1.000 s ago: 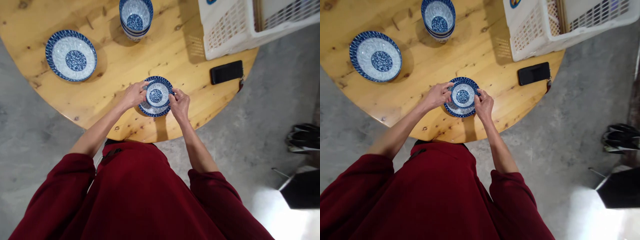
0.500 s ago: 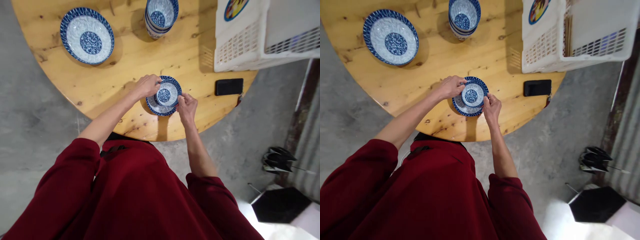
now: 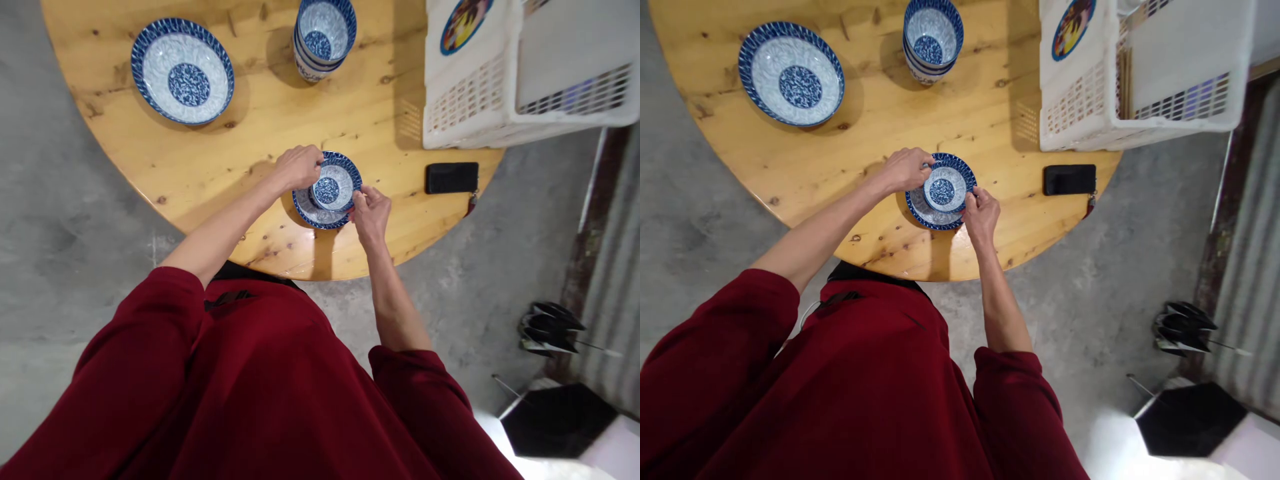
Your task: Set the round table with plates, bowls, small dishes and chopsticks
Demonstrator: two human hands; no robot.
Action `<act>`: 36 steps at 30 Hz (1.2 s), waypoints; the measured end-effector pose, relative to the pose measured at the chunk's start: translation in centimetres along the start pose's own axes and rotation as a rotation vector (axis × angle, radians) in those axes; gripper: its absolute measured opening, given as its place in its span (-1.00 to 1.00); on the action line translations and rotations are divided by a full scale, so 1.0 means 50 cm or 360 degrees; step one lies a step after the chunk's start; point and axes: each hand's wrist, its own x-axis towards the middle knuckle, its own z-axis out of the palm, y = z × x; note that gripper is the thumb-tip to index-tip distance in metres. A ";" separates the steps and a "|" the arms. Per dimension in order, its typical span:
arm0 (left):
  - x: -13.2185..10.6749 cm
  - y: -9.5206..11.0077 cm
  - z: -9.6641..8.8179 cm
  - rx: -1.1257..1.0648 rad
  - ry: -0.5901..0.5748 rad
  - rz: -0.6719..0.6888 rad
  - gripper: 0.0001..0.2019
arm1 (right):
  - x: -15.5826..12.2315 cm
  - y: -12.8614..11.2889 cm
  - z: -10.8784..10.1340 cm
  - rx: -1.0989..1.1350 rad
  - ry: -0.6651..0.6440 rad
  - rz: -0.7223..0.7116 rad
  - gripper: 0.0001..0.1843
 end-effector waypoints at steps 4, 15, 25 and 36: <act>-0.002 -0.002 -0.010 -0.0037 0.0051 -0.0029 -0.71 | -0.019 -0.014 -0.019 -0.0068 -0.0007 -0.0043 -0.67; -0.192 -0.036 -0.076 -0.0288 0.0415 -0.0272 -0.64 | -0.031 -0.013 -0.082 0.0157 0.0483 0.0096 -0.71; -0.232 -0.035 -0.079 -0.0326 0.0242 -0.0096 -0.62 | -0.291 0.046 -0.102 0.0213 0.0885 0.0477 -0.63; -0.401 -0.269 -0.301 -0.0442 0.0304 -0.0265 -0.62 | -0.459 -0.083 0.171 0.0486 0.0871 0.0763 -0.54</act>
